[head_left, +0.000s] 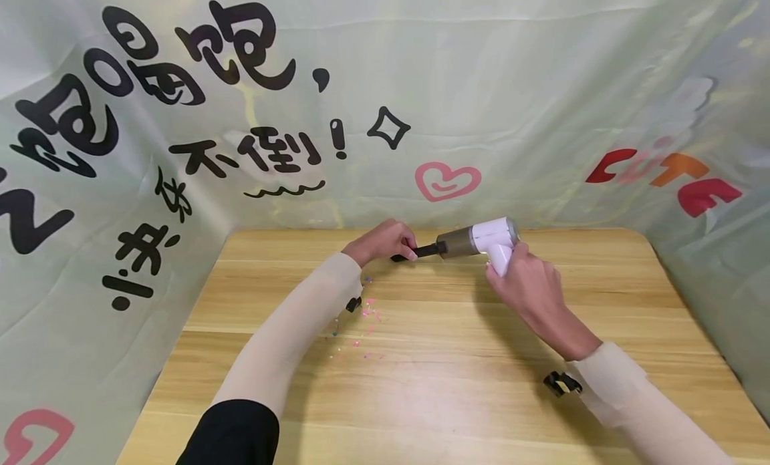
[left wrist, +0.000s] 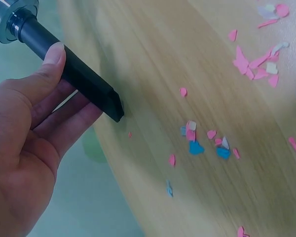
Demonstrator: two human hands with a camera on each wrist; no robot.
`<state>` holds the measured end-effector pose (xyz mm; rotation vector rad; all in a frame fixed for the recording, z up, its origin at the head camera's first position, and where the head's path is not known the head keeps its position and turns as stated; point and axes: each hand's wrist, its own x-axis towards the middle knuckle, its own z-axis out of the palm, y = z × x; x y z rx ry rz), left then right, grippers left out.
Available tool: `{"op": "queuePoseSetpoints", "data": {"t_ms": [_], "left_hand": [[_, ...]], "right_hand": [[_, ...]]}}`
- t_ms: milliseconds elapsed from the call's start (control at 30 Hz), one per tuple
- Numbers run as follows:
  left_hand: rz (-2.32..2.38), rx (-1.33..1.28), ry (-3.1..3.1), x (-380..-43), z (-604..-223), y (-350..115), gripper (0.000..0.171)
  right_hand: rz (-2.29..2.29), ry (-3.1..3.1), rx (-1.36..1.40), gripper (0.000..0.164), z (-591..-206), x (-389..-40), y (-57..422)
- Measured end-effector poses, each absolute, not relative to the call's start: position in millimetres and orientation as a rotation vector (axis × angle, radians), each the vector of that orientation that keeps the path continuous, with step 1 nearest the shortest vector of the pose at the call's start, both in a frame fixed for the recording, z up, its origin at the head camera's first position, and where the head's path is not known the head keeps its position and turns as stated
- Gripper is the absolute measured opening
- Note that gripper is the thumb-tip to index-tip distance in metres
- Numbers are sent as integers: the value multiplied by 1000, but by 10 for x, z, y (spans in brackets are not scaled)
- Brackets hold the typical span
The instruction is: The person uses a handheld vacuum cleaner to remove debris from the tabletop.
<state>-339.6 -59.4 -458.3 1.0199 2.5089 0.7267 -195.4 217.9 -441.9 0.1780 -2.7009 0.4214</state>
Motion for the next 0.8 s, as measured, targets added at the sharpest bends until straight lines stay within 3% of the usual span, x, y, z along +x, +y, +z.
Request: {"op": "queuePoseSetpoints", "data": {"t_ms": [800], "left_hand": [[693, 1010, 2571, -3469, -4585, -883, 9]], "right_hand": [[396, -2662, 290, 47, -4515, -2178, 1995]]}}
